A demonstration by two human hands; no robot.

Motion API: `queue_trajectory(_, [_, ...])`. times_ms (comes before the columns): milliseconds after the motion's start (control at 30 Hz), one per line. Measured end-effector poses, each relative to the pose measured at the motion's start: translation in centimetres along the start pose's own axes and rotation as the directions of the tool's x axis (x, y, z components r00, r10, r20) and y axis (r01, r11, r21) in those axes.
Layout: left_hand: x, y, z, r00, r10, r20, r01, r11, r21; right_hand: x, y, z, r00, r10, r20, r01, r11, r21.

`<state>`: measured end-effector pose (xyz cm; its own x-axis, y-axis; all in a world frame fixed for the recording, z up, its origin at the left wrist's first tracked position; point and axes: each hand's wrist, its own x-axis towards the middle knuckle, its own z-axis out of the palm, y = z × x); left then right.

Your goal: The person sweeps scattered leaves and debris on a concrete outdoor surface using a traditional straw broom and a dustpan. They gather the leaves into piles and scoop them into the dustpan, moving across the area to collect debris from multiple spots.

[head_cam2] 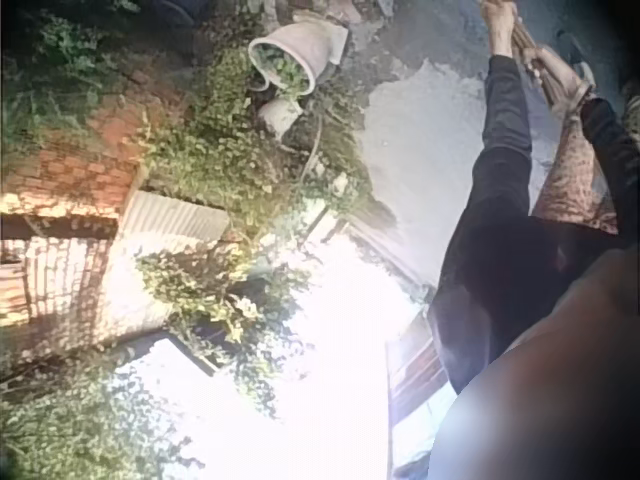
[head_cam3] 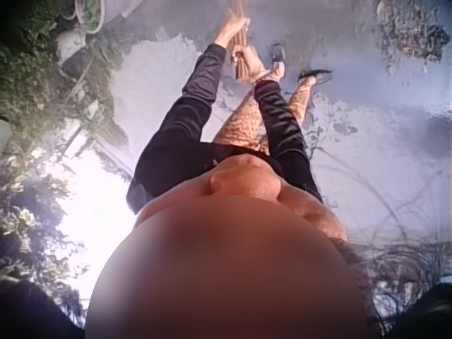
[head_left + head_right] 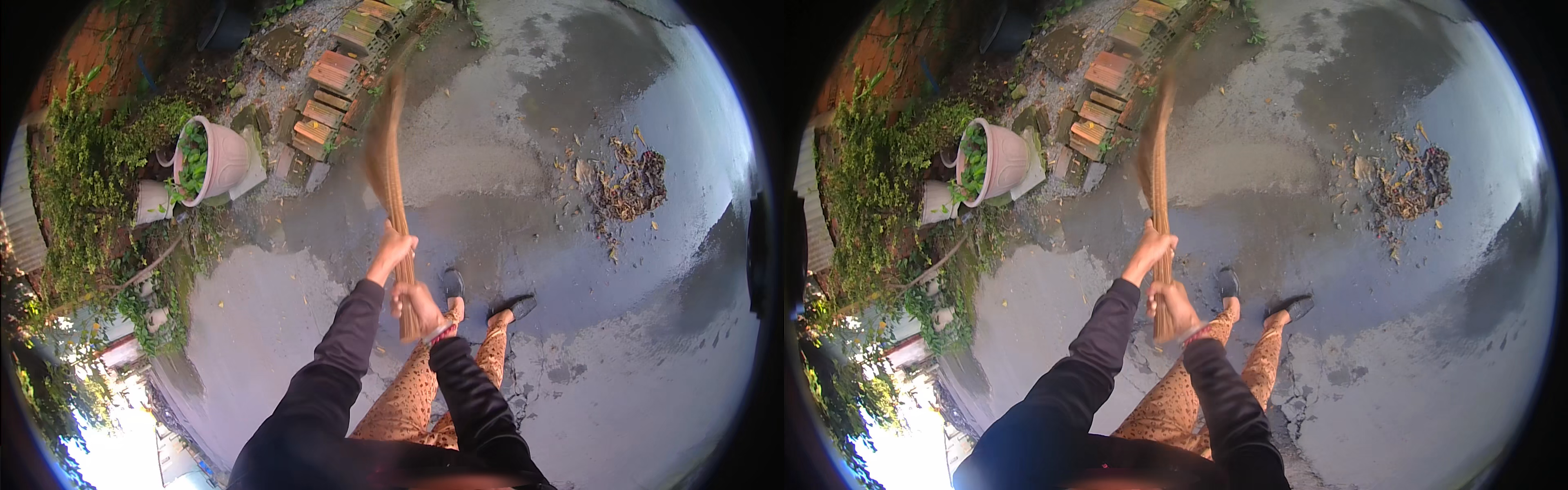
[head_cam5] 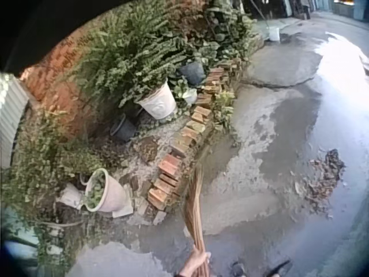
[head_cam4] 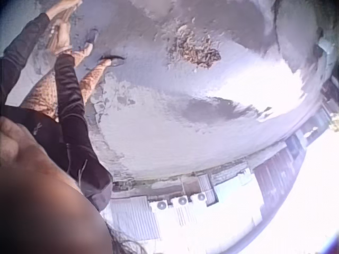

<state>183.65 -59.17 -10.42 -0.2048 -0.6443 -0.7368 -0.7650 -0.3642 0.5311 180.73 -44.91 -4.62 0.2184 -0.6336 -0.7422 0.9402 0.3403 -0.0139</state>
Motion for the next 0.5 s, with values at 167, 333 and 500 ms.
queue_trajectory(167, [5.3, 0.9, 8.8, 0.999, -0.038, -0.004, 0.037, 0.959, 0.282, 2.4, -3.5, -7.5, 0.975, -0.094, 0.202, -0.010, 0.888, 0.460])
queue_trajectory(333, [-4.8, 1.1, 18.4, 0.915, 0.034, 0.402, -0.227, 0.868, 0.442, -6.6, 1.5, -11.0, 0.930, -0.279, -0.241, 0.359, 0.831, 0.424])
queue_trajectory(500, [-11.3, 3.5, 15.6, 0.769, -0.067, 0.636, -0.164, 0.941, 0.297, -10.2, 4.0, -6.0, 0.818, -0.396, -0.418, 0.494, 0.855, 0.158])
